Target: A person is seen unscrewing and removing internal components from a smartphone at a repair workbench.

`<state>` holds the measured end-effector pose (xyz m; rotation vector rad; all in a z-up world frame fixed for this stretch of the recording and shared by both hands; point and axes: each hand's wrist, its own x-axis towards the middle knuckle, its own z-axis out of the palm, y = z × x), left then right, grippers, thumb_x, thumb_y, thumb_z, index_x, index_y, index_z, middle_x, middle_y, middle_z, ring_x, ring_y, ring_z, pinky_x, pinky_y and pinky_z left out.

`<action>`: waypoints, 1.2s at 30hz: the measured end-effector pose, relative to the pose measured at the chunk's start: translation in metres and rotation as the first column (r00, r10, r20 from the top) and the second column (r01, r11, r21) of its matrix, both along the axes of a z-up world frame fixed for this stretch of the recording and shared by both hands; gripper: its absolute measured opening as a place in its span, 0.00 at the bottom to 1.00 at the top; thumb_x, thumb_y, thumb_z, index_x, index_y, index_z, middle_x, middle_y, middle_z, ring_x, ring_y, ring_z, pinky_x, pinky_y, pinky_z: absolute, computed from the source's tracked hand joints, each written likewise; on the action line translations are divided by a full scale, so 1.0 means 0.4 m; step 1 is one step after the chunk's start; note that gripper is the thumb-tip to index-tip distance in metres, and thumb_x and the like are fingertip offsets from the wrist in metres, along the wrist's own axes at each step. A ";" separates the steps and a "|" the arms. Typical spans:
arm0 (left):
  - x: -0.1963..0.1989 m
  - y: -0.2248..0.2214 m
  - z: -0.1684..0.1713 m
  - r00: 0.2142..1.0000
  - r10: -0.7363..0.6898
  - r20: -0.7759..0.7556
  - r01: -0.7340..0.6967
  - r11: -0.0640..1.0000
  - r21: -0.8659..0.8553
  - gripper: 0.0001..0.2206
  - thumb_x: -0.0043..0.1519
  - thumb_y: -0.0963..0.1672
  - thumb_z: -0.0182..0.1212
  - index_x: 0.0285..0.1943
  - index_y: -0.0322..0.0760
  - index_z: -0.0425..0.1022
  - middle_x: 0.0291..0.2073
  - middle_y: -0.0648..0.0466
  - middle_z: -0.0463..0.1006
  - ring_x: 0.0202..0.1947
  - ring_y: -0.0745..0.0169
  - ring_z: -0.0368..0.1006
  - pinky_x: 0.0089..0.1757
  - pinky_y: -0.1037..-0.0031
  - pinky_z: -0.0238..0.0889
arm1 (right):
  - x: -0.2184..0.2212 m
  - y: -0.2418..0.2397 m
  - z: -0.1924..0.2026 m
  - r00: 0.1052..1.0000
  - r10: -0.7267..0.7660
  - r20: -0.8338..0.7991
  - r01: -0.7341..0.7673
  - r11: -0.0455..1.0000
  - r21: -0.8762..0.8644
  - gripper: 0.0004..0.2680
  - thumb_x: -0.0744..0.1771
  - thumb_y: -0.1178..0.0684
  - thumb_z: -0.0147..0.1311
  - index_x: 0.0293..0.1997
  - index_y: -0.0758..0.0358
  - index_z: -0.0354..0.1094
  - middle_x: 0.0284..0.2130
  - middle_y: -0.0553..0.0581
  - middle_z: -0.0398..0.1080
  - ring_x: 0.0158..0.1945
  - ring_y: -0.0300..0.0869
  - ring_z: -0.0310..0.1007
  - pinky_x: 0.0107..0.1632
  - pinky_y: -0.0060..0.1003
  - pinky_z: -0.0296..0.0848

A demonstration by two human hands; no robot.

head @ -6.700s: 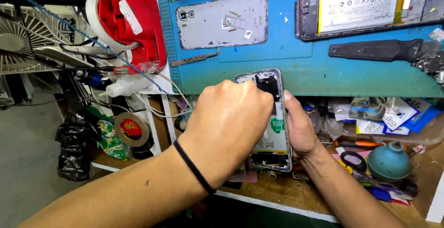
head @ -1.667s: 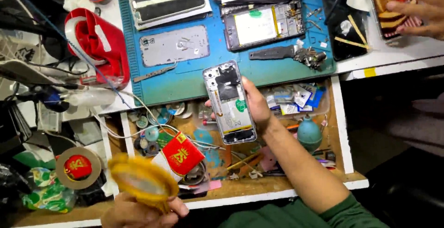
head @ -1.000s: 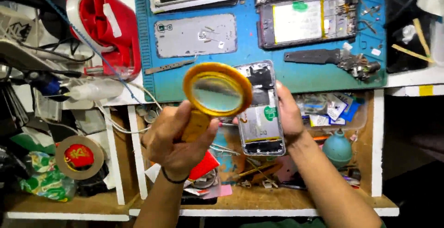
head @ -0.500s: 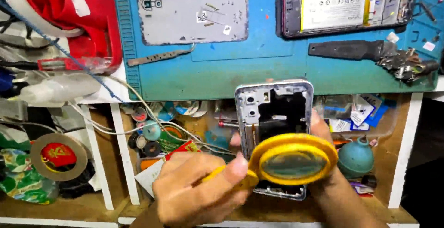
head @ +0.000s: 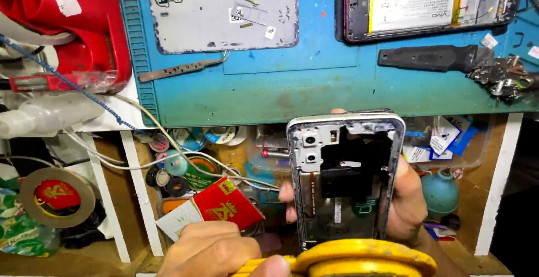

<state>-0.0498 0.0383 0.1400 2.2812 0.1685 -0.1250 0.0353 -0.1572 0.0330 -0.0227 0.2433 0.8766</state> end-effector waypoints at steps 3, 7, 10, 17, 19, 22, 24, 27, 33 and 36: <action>0.010 -0.007 -0.016 0.999 0.010 0.053 -0.008 0.999 -0.051 0.07 0.56 0.49 0.67 0.29 0.48 0.81 0.15 0.68 0.68 0.13 0.70 0.54 0.24 0.79 0.60 | -0.006 -0.008 0.003 1.000 -0.014 0.000 0.014 1.000 -0.002 0.26 0.70 0.39 0.54 0.74 0.54 0.47 0.59 0.89 0.59 0.57 0.73 0.67 0.58 0.66 0.70; -0.001 -0.010 -0.018 0.999 0.024 0.026 -0.024 1.000 0.007 0.10 0.55 0.50 0.68 0.24 0.49 0.75 0.15 0.69 0.68 0.14 0.71 0.60 0.31 0.80 0.66 | -0.013 -0.006 0.010 1.000 -0.026 0.002 0.026 1.000 -0.004 0.26 0.70 0.39 0.54 0.74 0.53 0.46 0.59 0.89 0.59 0.57 0.73 0.66 0.59 0.67 0.69; -0.003 -0.007 -0.016 0.999 0.024 0.032 -0.024 1.000 0.015 0.10 0.55 0.50 0.68 0.24 0.49 0.75 0.15 0.69 0.69 0.14 0.71 0.61 0.32 0.80 0.66 | -0.017 -0.006 0.014 0.999 -0.037 0.003 0.037 0.999 -0.005 0.26 0.70 0.39 0.53 0.75 0.51 0.45 0.59 0.89 0.58 0.58 0.73 0.66 0.59 0.67 0.69; 0.009 -0.003 -0.017 0.999 -0.018 0.040 0.019 1.000 -0.023 0.05 0.56 0.49 0.67 0.30 0.51 0.79 0.17 0.69 0.69 0.16 0.70 0.59 0.30 0.78 0.63 | -0.030 -0.008 0.023 0.998 -0.057 0.007 0.057 0.998 -0.006 0.26 0.70 0.38 0.52 0.76 0.47 0.43 0.60 0.89 0.58 0.59 0.74 0.64 0.59 0.68 0.68; 0.012 -0.007 -0.023 0.999 0.014 0.046 -0.012 0.999 -0.042 0.09 0.55 0.48 0.67 0.25 0.48 0.76 0.14 0.66 0.65 0.13 0.69 0.53 0.25 0.78 0.60 | -0.034 -0.009 0.027 0.998 -0.062 0.009 0.062 0.998 -0.006 0.26 0.71 0.38 0.52 0.76 0.46 0.43 0.60 0.89 0.57 0.59 0.74 0.64 0.59 0.68 0.68; 0.007 -0.004 -0.033 0.998 0.010 0.065 -0.008 0.999 -0.040 0.12 0.55 0.49 0.68 0.22 0.47 0.72 0.14 0.66 0.64 0.12 0.69 0.53 0.24 0.79 0.60 | -0.040 -0.011 0.031 0.997 -0.072 0.012 0.072 0.997 -0.006 0.26 0.71 0.38 0.52 0.77 0.45 0.42 0.60 0.90 0.57 0.59 0.74 0.64 0.59 0.68 0.68; 0.009 -0.002 -0.034 0.998 -0.003 0.066 0.008 0.997 -0.075 0.12 0.55 0.49 0.69 0.22 0.47 0.71 0.14 0.66 0.63 0.12 0.70 0.52 0.22 0.78 0.56 | -0.045 -0.012 0.034 0.996 -0.084 0.013 0.084 0.996 -0.007 0.26 0.71 0.38 0.51 0.77 0.43 0.41 0.60 0.90 0.57 0.60 0.74 0.63 0.59 0.68 0.68; 0.016 0.005 -0.043 0.995 -0.027 0.101 0.041 0.989 -0.145 0.13 0.54 0.47 0.71 0.22 0.44 0.71 0.14 0.61 0.56 0.16 0.66 0.45 0.21 0.77 0.47 | -0.051 -0.017 0.039 0.995 -0.094 0.016 0.094 0.996 -0.007 0.26 0.71 0.38 0.51 0.78 0.41 0.40 0.60 0.90 0.56 0.60 0.74 0.62 0.59 0.69 0.67; 0.013 -0.009 -0.034 0.996 0.018 0.084 -0.012 0.998 -0.068 0.13 0.55 0.48 0.69 0.21 0.47 0.70 0.14 0.66 0.62 0.13 0.69 0.50 0.22 0.78 0.56 | -0.057 -0.017 0.047 0.993 -0.113 0.022 0.113 0.994 -0.006 0.26 0.71 0.38 0.50 0.79 0.38 0.38 0.60 0.90 0.56 0.61 0.75 0.61 0.60 0.69 0.67; 0.012 -0.015 -0.026 0.996 0.025 0.089 -0.024 1.000 -0.008 0.11 0.54 0.47 0.68 0.22 0.50 0.71 0.15 0.69 0.66 0.13 0.70 0.54 0.27 0.79 0.63 | -0.072 -0.014 0.023 0.917 -0.381 0.113 0.373 0.726 -0.578 0.19 0.71 0.48 0.44 0.61 0.78 0.67 0.50 0.74 0.75 0.52 0.61 0.77 0.53 0.55 0.78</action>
